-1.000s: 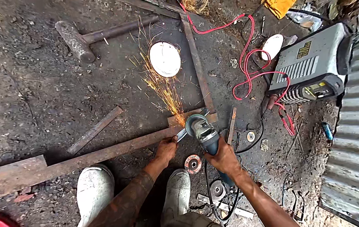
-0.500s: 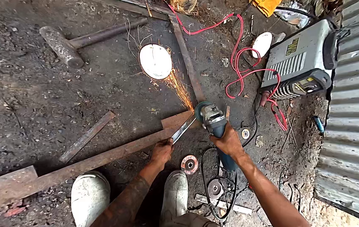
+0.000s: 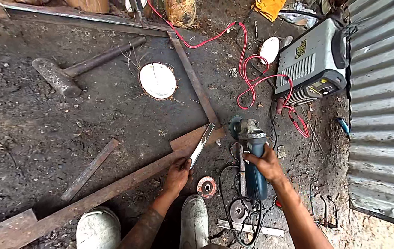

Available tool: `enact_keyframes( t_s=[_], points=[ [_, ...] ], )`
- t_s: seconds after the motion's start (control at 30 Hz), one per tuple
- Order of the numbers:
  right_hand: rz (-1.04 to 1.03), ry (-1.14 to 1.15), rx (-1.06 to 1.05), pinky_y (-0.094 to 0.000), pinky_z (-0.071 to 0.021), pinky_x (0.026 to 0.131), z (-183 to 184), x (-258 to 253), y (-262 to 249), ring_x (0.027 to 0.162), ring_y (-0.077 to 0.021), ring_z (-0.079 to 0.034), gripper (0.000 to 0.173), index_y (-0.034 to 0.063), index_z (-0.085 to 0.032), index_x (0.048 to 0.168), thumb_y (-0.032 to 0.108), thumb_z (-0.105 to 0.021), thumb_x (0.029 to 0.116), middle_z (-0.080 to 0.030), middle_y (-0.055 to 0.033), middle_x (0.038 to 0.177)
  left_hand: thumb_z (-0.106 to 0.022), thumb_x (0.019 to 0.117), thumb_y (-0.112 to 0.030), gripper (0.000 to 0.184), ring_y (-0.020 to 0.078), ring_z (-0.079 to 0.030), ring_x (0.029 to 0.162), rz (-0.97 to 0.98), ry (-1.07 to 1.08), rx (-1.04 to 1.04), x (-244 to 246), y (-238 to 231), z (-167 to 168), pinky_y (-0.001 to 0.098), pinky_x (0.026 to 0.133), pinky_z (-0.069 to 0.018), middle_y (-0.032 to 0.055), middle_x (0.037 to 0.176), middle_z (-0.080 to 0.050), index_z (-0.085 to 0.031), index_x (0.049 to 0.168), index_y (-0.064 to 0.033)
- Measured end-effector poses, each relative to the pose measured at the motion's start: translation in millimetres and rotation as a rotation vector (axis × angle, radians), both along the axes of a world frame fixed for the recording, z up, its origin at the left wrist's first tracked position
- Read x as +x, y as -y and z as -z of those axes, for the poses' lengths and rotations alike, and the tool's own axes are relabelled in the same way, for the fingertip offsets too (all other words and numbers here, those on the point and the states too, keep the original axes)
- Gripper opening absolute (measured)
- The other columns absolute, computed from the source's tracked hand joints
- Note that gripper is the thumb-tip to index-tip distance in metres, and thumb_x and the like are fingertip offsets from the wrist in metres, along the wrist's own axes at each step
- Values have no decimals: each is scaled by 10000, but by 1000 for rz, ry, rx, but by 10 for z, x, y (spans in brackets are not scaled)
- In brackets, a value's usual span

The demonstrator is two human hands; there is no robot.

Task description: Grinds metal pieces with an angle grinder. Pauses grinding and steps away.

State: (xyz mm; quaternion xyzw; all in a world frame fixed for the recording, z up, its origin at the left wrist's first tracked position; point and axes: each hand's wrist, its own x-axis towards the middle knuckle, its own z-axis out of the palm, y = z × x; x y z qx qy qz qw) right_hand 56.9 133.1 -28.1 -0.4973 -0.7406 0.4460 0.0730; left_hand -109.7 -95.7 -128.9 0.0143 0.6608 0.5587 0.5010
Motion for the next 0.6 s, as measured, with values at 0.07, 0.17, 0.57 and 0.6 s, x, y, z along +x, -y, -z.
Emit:
enact_keyframes(
  t_s=[0.07, 0.17, 0.57, 0.6],
  points=[
    [-3, -3, -7, -322, -621, 756, 28, 92, 61, 834, -123, -718, 646, 16, -555, 1236, 242, -841, 704, -705, -60, 962, -488, 1104, -210, 260, 118, -608, 589, 42, -4, -12, -35, -28, 0, 268, 582, -557, 48, 791, -640, -658, 1101, -13],
    [-11, -18, -24, -313, -617, 760, 114, 202, 147, 832, -118, -715, 643, 13, -555, 1230, 246, -843, 704, -706, -54, 957, -466, 1108, -188, 252, 109, -586, 593, 104, 0, -6, -69, -38, 6, 259, 585, -545, 34, 779, -605, -644, 1067, -15],
    [-249, 68, 4, -300, -606, 845, 315, 468, 499, 897, -69, -714, 656, 36, -615, 1204, 293, -845, 646, -731, -14, 986, -424, 1121, -211, 288, 117, -608, 598, 293, 150, 68, -89, 177, 222, 266, 608, -567, 21, 761, -611, -635, 1076, -20],
    [-262, 87, 10, -298, -600, 858, 321, 460, 539, 906, -64, -711, 676, 37, -617, 1209, 315, -856, 641, -731, -12, 994, -416, 1124, -223, 304, 115, -608, 594, 279, 168, 58, -92, 173, 220, 264, 605, -566, 21, 764, -621, -640, 1083, -22]
  ],
)
